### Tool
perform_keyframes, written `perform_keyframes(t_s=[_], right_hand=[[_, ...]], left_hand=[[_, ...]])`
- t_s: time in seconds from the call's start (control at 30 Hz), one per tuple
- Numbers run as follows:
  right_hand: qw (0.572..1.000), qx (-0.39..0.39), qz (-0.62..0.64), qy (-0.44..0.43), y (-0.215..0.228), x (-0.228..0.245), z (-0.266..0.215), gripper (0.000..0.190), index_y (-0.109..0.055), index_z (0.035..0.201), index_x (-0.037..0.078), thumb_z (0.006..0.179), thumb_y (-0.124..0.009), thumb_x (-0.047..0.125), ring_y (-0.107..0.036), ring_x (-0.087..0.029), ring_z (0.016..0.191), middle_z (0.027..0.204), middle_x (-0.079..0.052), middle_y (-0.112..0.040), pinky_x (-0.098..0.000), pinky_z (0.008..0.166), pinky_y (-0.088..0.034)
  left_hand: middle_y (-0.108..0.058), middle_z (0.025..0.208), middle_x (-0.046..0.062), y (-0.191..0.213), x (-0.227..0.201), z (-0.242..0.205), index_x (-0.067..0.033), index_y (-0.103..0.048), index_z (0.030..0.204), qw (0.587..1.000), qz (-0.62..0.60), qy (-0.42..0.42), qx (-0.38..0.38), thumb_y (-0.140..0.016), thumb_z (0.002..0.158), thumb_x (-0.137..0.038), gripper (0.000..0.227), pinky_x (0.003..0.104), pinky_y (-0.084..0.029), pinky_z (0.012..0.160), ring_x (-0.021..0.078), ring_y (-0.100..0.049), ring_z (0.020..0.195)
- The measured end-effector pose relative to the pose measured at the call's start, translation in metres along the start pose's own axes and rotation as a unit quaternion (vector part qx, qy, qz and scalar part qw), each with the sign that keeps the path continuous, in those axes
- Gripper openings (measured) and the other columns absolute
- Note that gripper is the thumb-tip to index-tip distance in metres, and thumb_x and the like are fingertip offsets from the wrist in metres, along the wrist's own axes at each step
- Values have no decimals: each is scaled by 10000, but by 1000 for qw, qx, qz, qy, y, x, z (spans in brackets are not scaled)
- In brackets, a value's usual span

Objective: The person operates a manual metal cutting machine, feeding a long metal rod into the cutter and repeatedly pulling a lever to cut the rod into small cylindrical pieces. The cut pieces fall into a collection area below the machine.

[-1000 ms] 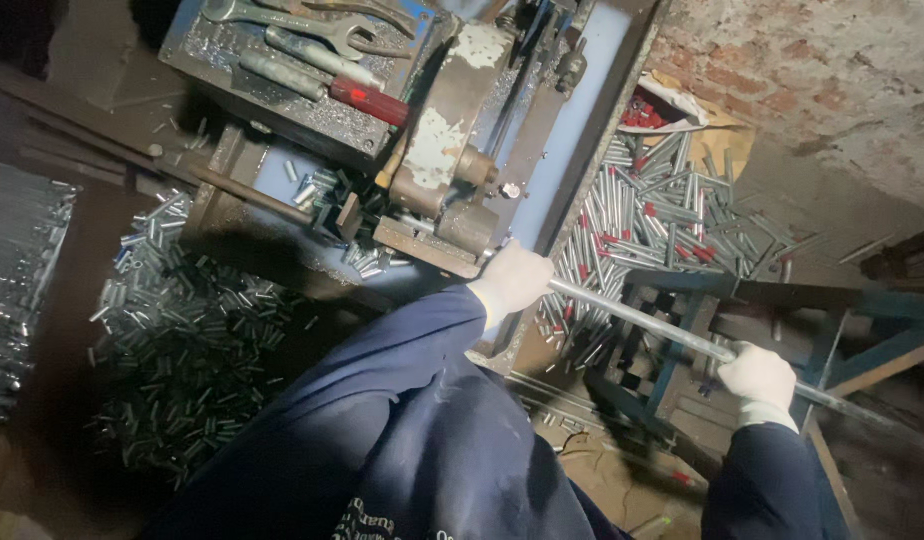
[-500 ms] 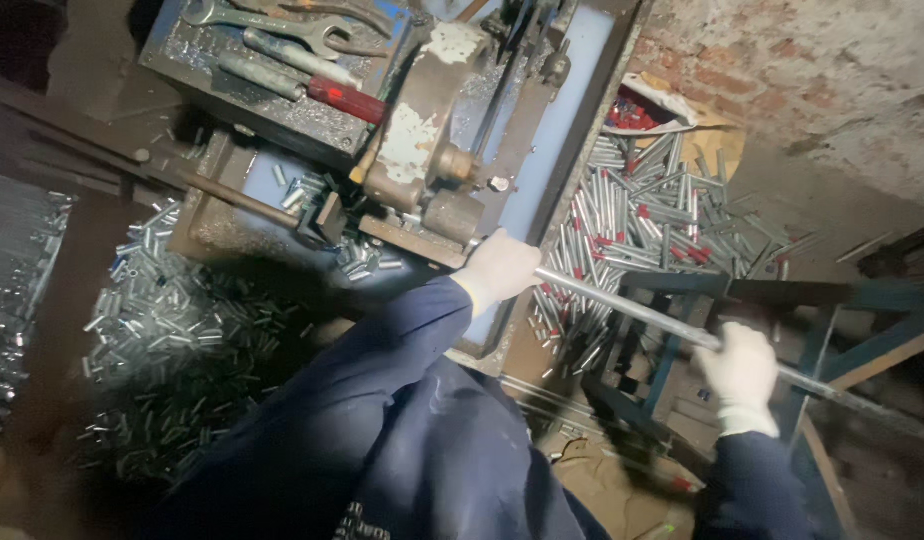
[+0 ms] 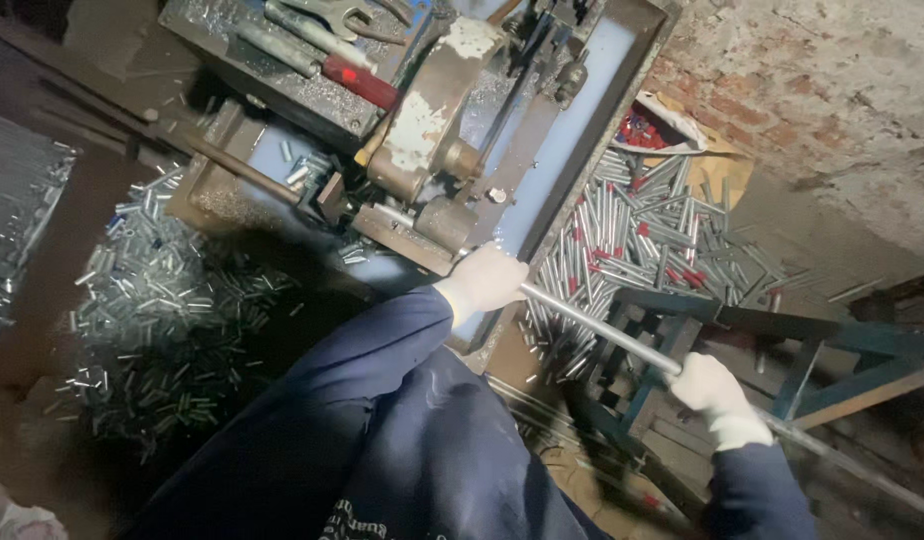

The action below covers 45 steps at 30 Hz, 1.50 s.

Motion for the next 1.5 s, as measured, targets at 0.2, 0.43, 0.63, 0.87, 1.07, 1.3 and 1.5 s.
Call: perform_keyframes(t_s=[0.2,0.43,0.63,0.87,1.07,1.3,1.5], right_hand=[[997,75,13,5,32,18,-17,557,-770,1188,-21,730,-720,293,-732,-400,1243,1240,-278,-787,-519,1043,-593],[999,31,8,-10,18,1,6,460,-865,1151,132,777,-670,316,-765,-365,1186,1162,-184,-846,-513,991,-611],[999,21,38,-24,7,-8,1,406,-865,1123,125,827,-653,305,-759,-391,1192,1165,-204,-842,-530,985,-606],[999,29,35,-30,4,-10,16,425,-876,1100,204,817,-618,389,-754,-350,1208,1167,-128,-860,-500,1038,-599],[998,-23,50,-37,21,-8,9,504,-852,1174,181,736,-653,331,-755,-357,1173,1192,-159,-834,-458,1036,-588],[983,-118,123,-62,46,13,-52,181,-704,916,144,862,-573,257,-740,-415,969,1011,-163,-806,-489,859,-570],[977,-163,66,-121,-23,-78,-32,278,-757,1019,133,820,-594,237,-742,-460,964,1001,-209,-805,-496,861,-586]], left_hand=[[-795,851,44,12,-8,-2,-193,-754,888,1000,-1,-6,-12,-698,904,-474,287,442,-494,847,288,-781,860],[-794,857,41,30,-11,5,-204,-748,874,1000,21,6,22,-756,904,-460,258,445,-481,886,288,-780,877],[-793,900,57,22,-20,1,-161,-759,882,1000,5,3,23,-717,952,-414,266,523,-419,1075,318,-766,939],[-764,889,26,26,-20,-2,-155,-700,886,997,75,-17,-11,-708,985,-306,181,506,-417,1066,273,-753,959],[-741,817,19,61,-15,22,-163,-746,929,996,-8,14,91,-669,996,-484,337,419,-530,873,220,-730,773],[-761,824,5,54,-9,27,-189,-718,923,989,26,16,144,-591,1042,-494,351,425,-517,880,267,-727,704],[-759,810,9,30,-6,18,-180,-723,911,991,54,24,122,-574,1032,-545,413,462,-556,834,304,-741,698]])
Point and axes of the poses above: each hand's wrist, its own z-axis towards the middle knuckle, its own y-axis out of the back of the hand, x = y × z, the point moved 3 cm from there along z, towards the middle knuckle
